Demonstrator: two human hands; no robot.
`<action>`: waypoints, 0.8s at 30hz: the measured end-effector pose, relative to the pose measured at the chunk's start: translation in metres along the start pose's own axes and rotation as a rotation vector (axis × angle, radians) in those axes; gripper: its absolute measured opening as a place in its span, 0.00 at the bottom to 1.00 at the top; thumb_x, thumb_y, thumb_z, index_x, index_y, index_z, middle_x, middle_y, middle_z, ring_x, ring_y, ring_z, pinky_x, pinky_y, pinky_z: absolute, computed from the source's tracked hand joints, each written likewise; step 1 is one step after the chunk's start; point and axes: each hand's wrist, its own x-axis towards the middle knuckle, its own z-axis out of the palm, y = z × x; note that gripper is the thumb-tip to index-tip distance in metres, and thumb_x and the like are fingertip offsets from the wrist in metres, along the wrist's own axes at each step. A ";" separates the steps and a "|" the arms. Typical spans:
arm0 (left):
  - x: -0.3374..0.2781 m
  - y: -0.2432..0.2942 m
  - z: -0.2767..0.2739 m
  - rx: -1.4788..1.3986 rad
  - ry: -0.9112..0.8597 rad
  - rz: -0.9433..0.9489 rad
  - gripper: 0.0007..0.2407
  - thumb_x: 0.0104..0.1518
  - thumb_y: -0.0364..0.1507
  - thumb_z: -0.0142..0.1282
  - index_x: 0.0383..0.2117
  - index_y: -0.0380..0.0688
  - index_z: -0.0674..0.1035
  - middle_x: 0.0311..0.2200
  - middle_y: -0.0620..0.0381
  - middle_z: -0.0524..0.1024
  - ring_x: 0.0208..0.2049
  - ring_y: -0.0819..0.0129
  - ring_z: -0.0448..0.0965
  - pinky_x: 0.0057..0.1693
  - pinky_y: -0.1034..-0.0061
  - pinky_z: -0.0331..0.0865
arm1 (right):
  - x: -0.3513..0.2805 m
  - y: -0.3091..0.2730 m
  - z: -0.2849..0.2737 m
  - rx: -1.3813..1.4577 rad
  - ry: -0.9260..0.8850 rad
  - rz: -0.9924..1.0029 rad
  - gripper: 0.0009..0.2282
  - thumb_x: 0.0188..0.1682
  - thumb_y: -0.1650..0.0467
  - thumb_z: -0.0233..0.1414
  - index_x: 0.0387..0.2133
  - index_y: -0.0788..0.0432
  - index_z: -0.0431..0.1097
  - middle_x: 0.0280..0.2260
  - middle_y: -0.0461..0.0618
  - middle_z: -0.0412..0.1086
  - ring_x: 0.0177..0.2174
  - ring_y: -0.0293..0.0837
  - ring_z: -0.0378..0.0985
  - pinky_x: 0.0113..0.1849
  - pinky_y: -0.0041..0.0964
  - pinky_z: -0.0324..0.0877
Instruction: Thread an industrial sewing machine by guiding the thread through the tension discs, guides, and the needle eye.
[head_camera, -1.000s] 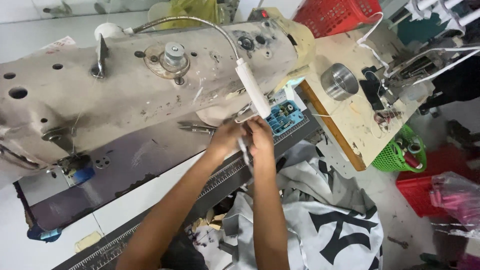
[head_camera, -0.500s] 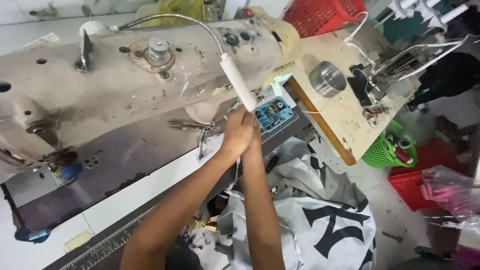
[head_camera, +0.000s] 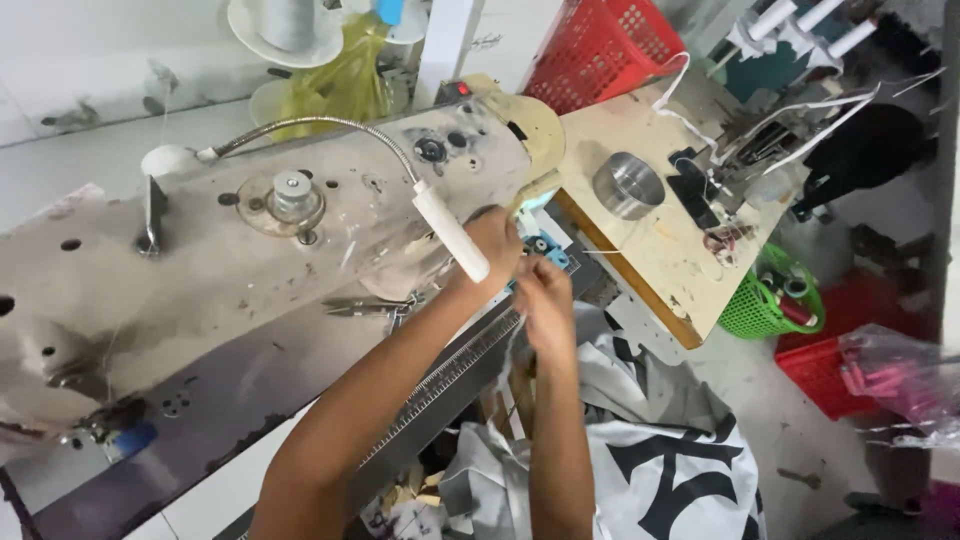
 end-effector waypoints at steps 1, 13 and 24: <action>-0.002 0.008 -0.013 -0.001 -0.005 0.000 0.13 0.59 0.34 0.44 0.20 0.47 0.77 0.18 0.50 0.77 0.26 0.54 0.84 0.34 0.62 0.76 | 0.011 -0.004 0.002 -0.001 0.004 0.003 0.06 0.52 0.72 0.55 0.34 0.65 0.72 0.19 0.44 0.59 0.13 0.34 0.59 0.16 0.27 0.58; -0.018 0.036 -0.002 -1.021 -0.204 -0.370 0.22 0.55 0.39 0.55 0.49 0.33 0.73 0.43 0.43 0.74 0.48 0.55 0.76 0.53 0.56 0.69 | 0.055 -0.004 -0.087 -1.334 0.427 -0.781 0.07 0.57 0.60 0.55 0.35 0.47 0.74 0.22 0.45 0.71 0.24 0.49 0.77 0.30 0.41 0.72; -0.089 0.020 -0.139 0.500 0.203 0.656 0.05 0.56 0.23 0.54 0.22 0.43 0.75 0.30 0.52 0.76 0.24 0.70 0.80 0.27 0.84 0.72 | 0.113 -0.039 -0.042 -1.544 0.449 -0.686 0.08 0.52 0.62 0.60 0.29 0.49 0.70 0.18 0.47 0.71 0.21 0.51 0.81 0.25 0.46 0.75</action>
